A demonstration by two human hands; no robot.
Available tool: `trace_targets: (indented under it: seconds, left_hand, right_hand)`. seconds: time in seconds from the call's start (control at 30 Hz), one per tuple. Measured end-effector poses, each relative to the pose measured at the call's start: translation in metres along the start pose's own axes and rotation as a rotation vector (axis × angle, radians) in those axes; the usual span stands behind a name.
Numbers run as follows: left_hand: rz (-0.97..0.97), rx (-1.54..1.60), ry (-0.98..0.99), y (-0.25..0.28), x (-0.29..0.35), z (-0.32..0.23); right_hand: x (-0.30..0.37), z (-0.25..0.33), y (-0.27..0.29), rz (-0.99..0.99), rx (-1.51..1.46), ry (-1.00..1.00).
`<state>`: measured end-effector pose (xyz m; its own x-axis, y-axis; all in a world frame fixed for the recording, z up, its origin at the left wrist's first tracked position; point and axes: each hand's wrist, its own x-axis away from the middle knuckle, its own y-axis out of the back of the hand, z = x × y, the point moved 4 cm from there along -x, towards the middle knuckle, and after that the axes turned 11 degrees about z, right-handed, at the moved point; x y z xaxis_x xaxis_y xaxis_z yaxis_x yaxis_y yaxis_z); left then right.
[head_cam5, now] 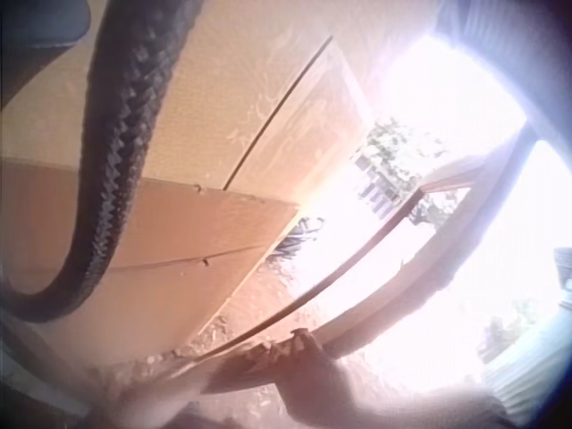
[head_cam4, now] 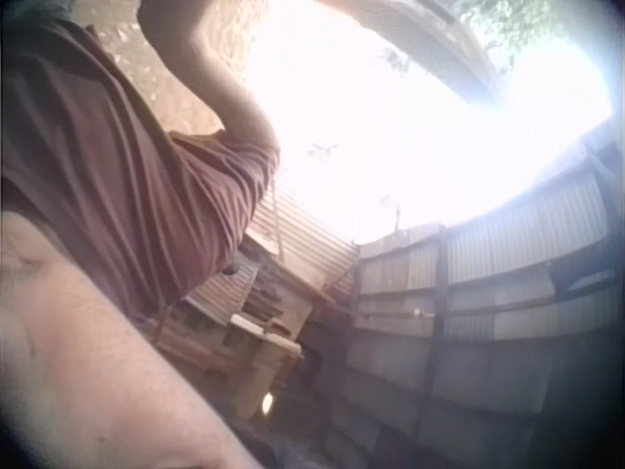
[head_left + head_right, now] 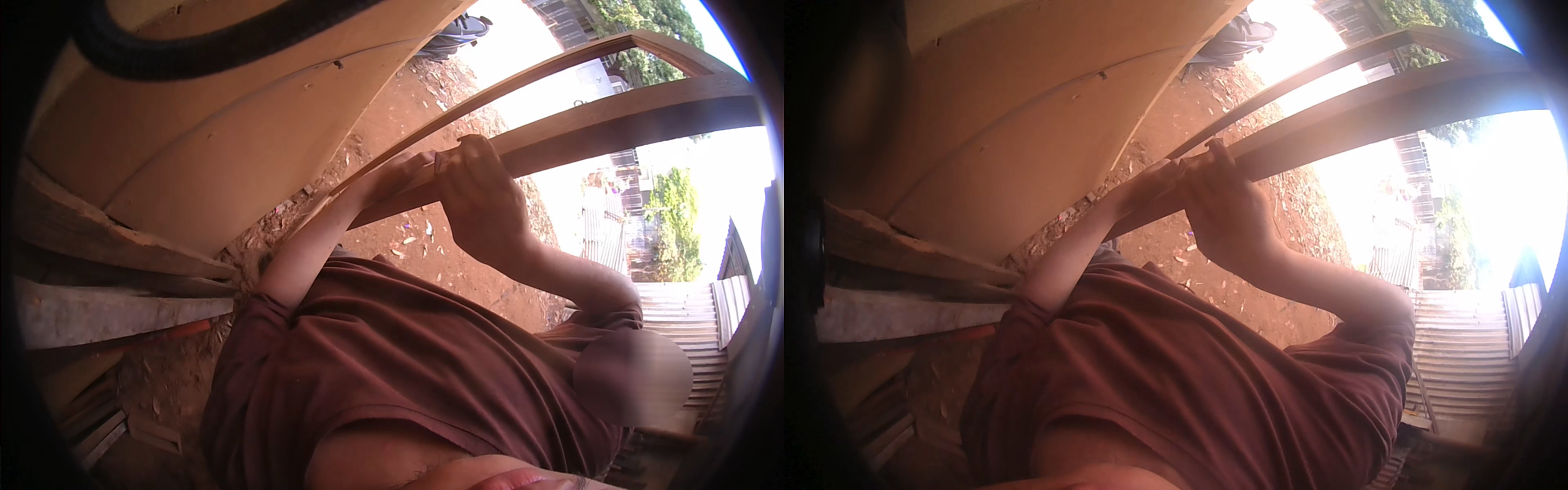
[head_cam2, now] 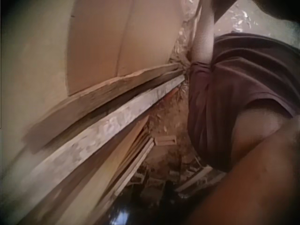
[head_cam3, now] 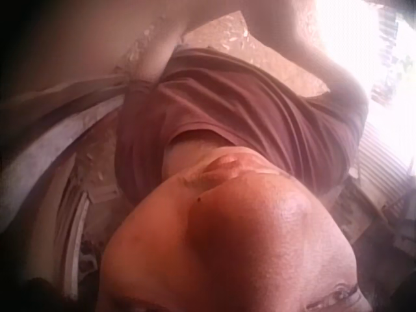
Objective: The person assembles a wooden frame by hand, fitting long wooden strips into grooves on a large flat board. The person repeatedly lifts, aligns, and presses the strips into place to form a rectangular frame structure.
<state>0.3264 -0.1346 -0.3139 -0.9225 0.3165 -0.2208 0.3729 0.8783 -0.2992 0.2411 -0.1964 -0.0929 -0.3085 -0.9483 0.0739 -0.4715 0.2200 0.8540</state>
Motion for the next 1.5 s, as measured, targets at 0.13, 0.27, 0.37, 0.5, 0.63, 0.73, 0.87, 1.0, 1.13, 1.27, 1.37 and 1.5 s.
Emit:
trace_targets:
  seconds: [0.13,0.27,0.37,0.5,0.63,0.73,0.87,1.0,1.13,1.27,1.37,1.5]
  left_hand:
    - [0.067,-0.008,0.066,-0.018,0.005,0.002]
    - [0.096,0.0,0.213,-0.026,0.014,-0.002]
    - [0.09,0.066,0.242,-0.034,0.012,0.005]
    - [0.102,0.152,0.279,-0.048,0.001,0.026]
    - [0.12,0.172,0.231,-0.061,-0.01,0.031]
    - [0.115,0.087,0.214,-0.065,-0.009,0.027]
    - [0.154,0.053,0.199,-0.071,-0.01,0.024]
    - [0.106,0.033,0.23,-0.08,-0.013,0.02]
    - [0.061,0.183,0.203,-0.097,-0.007,0.01]
    - [0.157,-0.014,0.202,-0.103,-0.013,0.008]
    - [0.207,-0.034,0.274,-0.104,-0.018,0.02]
    - [0.157,-0.046,0.261,-0.11,-0.016,0.033]
  right_hand:
    - [0.017,-0.011,0.014,0.133,0.009,-0.069]
    - [0.033,-0.067,0.124,0.038,0.361,-0.336]
    - [0.051,-0.099,0.18,-0.154,0.629,-0.504]
    - [0.055,-0.09,0.119,0.091,0.426,-0.384]
    - [0.053,-0.022,0.028,0.095,0.195,-0.061]
    - [0.07,-0.045,0.049,0.077,0.115,-0.217]
    - [0.12,-0.147,0.152,-0.065,0.553,-0.518]
    - [0.145,-0.138,0.112,-0.045,0.514,-0.452]
    - [0.134,-0.06,0.005,-0.069,0.406,-0.055]
    - [0.159,-0.102,0.028,-0.559,0.676,0.073]
    - [0.194,-0.162,0.078,-0.626,0.292,-0.226]
    - [0.21,-0.15,0.035,-0.831,0.271,-0.21]
